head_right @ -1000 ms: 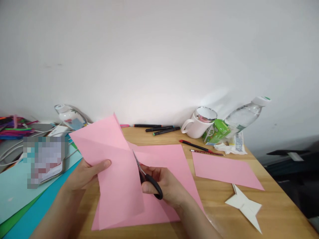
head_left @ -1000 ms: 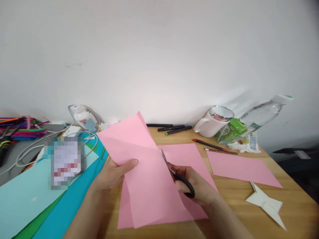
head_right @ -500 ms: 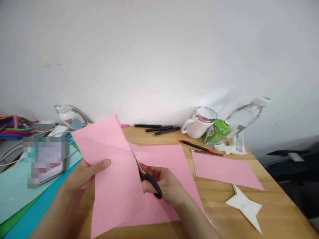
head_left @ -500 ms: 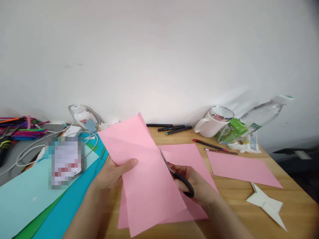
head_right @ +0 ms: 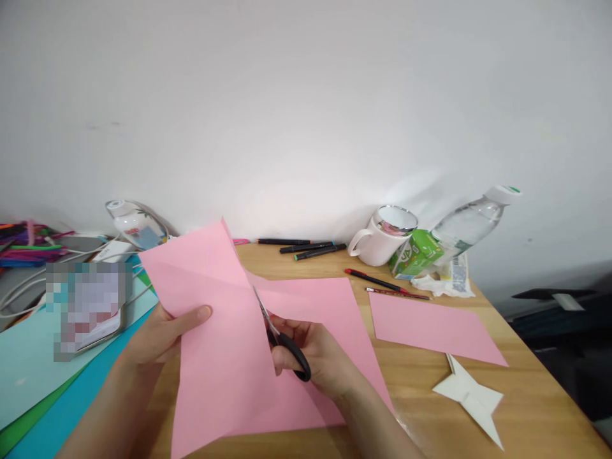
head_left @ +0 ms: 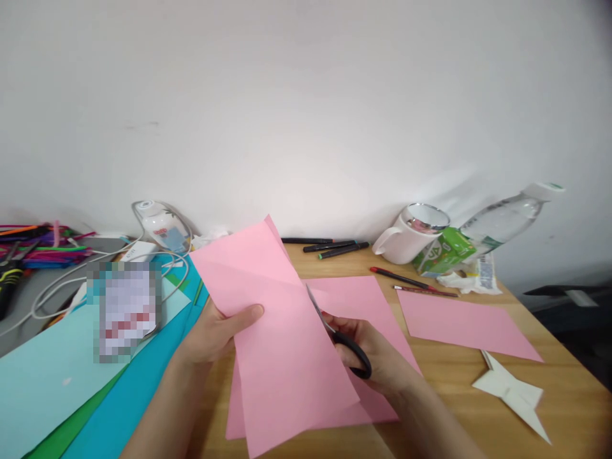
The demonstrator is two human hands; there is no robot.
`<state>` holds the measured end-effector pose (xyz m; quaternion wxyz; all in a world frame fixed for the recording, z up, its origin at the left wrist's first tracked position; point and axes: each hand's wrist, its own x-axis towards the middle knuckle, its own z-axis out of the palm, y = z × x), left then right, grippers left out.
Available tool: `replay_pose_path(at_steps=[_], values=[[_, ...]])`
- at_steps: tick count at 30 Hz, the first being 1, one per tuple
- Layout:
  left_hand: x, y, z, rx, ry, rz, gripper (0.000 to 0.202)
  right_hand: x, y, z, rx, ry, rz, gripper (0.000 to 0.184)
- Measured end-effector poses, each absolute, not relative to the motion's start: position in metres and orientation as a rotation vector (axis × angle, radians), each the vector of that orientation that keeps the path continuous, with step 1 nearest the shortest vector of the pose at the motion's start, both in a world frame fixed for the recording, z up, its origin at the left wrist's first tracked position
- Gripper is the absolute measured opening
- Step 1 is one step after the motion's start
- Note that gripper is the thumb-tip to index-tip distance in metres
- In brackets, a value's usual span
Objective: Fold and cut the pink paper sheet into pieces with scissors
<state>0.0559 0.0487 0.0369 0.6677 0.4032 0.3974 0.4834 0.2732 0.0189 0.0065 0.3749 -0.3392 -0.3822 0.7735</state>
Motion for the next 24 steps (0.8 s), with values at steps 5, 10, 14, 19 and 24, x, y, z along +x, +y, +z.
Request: replay_pose_path(at_steps=[5,10,14,19,24], values=[[0.0560,0.0489,0.0368,0.908,0.913,1.106,0.027,0.2734,0.0187,0.0072,-0.880,-1.020,1.963,0.031],[0.0567,0.0485,0.0372,0.908,0.923,1.097,0.027,0.2735,0.0189,0.0065,-0.888,-1.062,1.951,0.029],[0.0581,0.0477,0.0380,0.884,0.951,1.119,0.030,0.2745,0.0193,0.0063,-0.900,-1.113,1.927,0.028],[0.0576,0.0482,0.0381,0.855,0.944,1.107,0.029,0.2743,0.0205,0.0092,-0.883,-1.152,1.903,0.031],[0.0571,0.0481,0.0385,0.823,0.956,1.103,0.027,0.2743,0.0202,0.0056,-0.881,-1.152,1.877,0.030]])
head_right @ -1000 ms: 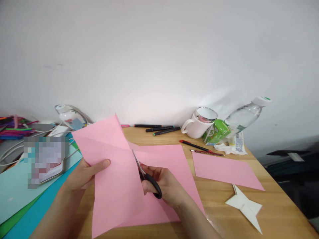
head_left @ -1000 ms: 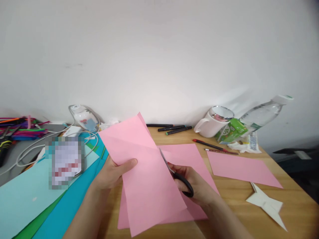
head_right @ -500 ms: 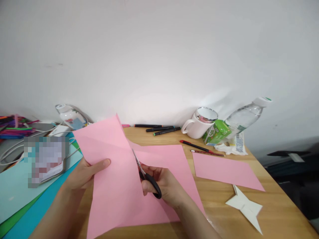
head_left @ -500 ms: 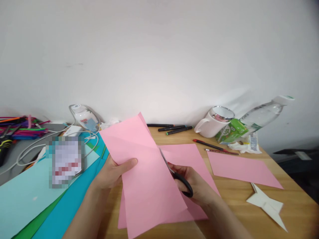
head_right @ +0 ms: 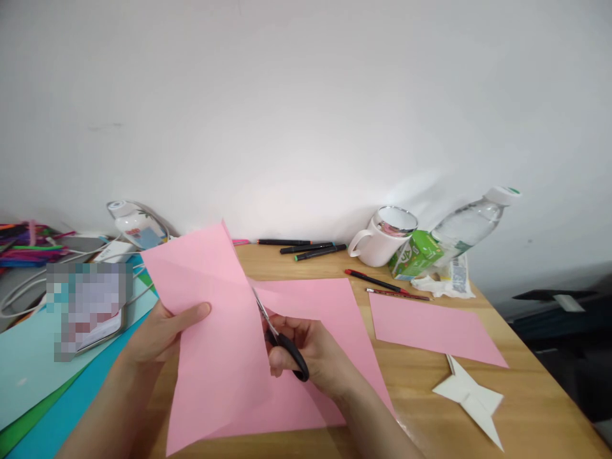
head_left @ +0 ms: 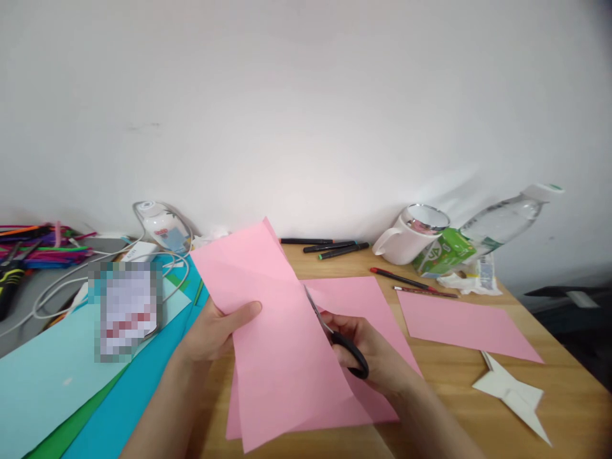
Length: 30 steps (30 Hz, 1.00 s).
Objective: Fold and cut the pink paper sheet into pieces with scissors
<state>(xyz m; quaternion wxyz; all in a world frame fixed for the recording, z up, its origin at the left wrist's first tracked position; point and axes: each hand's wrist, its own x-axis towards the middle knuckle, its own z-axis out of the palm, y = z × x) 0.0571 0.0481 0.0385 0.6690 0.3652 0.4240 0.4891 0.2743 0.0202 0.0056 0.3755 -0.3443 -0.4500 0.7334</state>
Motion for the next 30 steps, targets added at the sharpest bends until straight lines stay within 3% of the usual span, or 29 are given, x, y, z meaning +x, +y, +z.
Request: replay_pose_path(at_steps=[8,13,21,30], values=[[0.057,0.048,0.038,0.818,0.982,1.102,0.032,0.277,0.019,0.003,-0.912,-1.101,1.912,0.030],[0.057,0.047,0.039,0.807,0.976,1.106,0.043,0.276,0.018,0.007,-0.926,-1.104,1.912,0.041],[0.056,0.048,0.039,0.753,0.926,1.109,0.060,0.275,0.018,0.008,-0.919,-1.104,1.902,0.040],[0.056,0.049,0.040,0.757,0.906,1.108,0.063,0.273,0.020,0.013,-0.896,-1.126,1.892,0.038]])
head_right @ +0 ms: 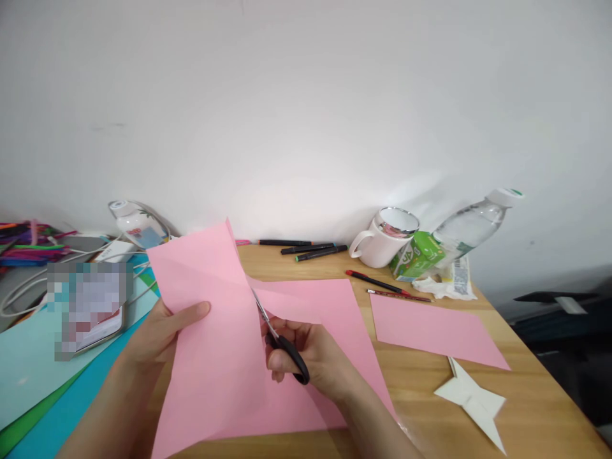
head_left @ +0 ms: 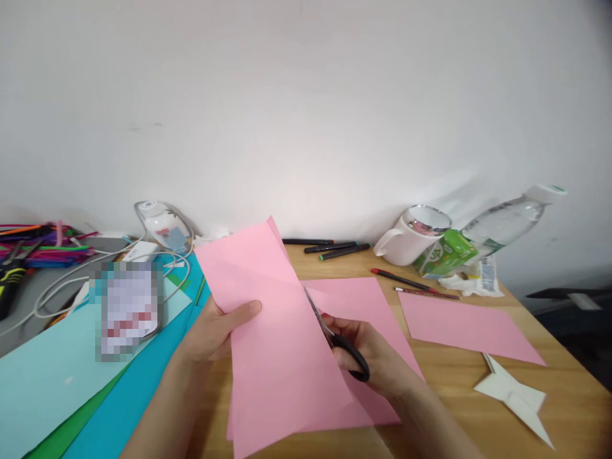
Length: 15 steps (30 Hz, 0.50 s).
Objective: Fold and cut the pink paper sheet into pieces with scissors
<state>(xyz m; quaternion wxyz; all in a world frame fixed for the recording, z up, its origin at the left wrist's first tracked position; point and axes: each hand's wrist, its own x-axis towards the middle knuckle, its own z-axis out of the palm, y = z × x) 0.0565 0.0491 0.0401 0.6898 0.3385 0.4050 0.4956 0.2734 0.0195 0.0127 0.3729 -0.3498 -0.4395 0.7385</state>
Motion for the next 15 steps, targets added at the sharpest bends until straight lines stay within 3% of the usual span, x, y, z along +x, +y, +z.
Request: replay_pose_path(at_steps=[10,15], values=[[0.0582,0.0474,0.0413,0.736,0.955,1.125,0.057,0.2749,0.0186,0.0100,-0.891,-1.134,1.877,0.026],[0.0610,0.0460,0.0445,0.745,0.983,1.128,0.039,0.2750,0.0190,0.0073,-0.873,-1.124,1.896,0.025]])
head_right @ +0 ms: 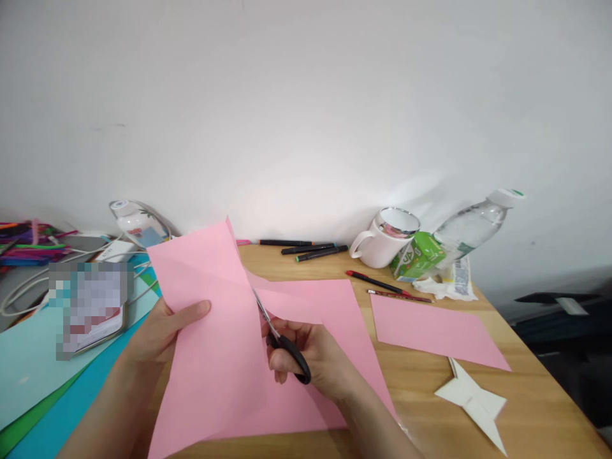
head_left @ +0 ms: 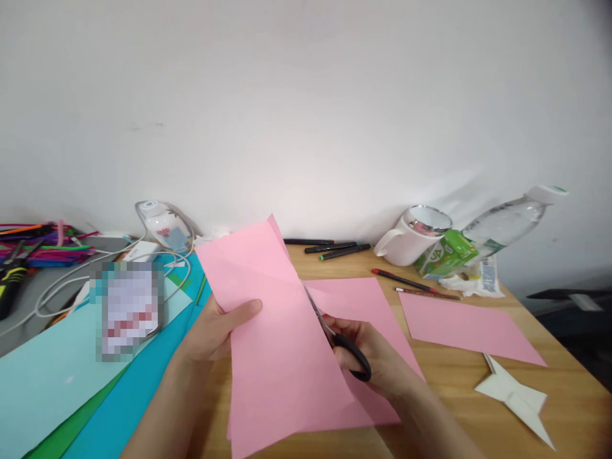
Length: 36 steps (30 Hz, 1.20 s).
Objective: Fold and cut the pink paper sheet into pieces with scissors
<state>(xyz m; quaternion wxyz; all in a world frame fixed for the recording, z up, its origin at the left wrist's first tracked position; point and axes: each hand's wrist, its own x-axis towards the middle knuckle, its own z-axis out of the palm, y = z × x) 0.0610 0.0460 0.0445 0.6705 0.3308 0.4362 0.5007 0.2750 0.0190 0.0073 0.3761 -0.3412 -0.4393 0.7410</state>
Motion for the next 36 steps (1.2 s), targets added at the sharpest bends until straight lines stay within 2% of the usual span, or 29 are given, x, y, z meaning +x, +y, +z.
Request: replay_pose_path(at_steps=[26,36], values=[[0.0600,0.0466,0.0462,0.748,1.000,1.111,0.036,0.2755,0.0187,0.0096,-0.907,-1.152,1.901,0.035],[0.0626,0.0461,0.0468,0.735,0.978,1.137,0.051,0.2741,0.0201,0.0087,-0.911,-1.166,1.867,0.030]])
